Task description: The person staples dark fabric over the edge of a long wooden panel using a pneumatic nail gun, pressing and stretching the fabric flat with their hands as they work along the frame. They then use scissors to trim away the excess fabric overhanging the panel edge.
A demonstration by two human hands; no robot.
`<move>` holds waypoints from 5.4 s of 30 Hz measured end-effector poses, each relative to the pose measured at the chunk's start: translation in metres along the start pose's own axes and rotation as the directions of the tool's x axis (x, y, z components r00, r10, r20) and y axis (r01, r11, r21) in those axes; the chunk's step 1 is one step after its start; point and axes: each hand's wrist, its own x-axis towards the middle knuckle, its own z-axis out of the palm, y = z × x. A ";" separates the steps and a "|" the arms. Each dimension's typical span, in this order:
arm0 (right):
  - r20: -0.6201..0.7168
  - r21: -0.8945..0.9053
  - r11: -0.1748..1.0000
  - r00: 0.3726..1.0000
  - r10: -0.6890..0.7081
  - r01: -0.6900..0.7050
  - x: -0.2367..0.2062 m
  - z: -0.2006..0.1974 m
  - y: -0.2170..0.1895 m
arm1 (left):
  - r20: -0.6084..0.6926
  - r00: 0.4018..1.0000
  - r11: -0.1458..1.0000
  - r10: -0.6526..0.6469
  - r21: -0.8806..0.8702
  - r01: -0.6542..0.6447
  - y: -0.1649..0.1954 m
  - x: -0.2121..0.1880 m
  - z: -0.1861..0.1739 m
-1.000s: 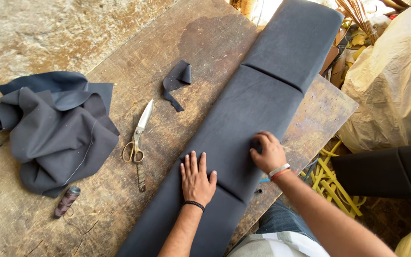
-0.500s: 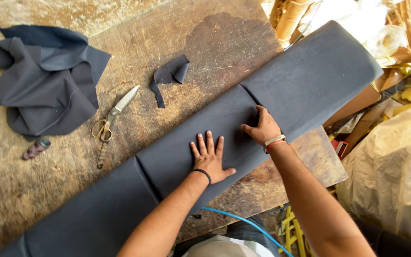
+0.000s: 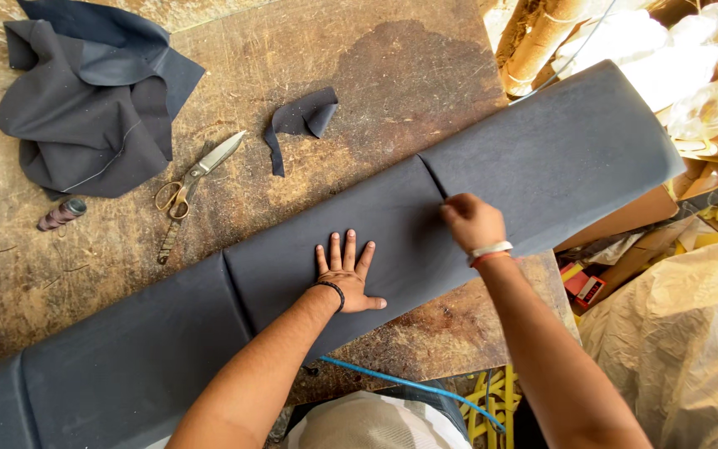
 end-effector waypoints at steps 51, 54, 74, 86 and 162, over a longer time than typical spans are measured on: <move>0.493 -0.565 0.443 0.716 -0.494 0.695 -0.215 0.345 -0.230 | -0.726 0.643 0.955 -0.242 -0.294 0.028 -0.280 -0.176 0.222; 0.430 -0.590 0.475 0.752 -0.499 0.653 -0.223 0.353 -0.230 | -0.758 0.626 0.962 -0.183 -0.269 -0.044 -0.301 -0.190 0.233; 0.351 -0.572 0.487 0.734 -0.582 0.660 -0.299 0.438 -0.246 | -0.807 0.540 0.928 -0.242 -0.355 -0.115 -0.397 -0.238 0.299; 0.422 -0.520 0.480 0.701 -0.575 0.707 -0.290 0.425 -0.244 | -0.758 0.499 0.876 -0.421 -0.483 0.005 -0.373 -0.266 0.325; -0.167 0.658 0.751 0.983 0.076 0.054 -0.286 0.317 -0.233 | -0.632 0.758 0.986 -0.162 -0.134 0.099 -0.330 -0.308 0.089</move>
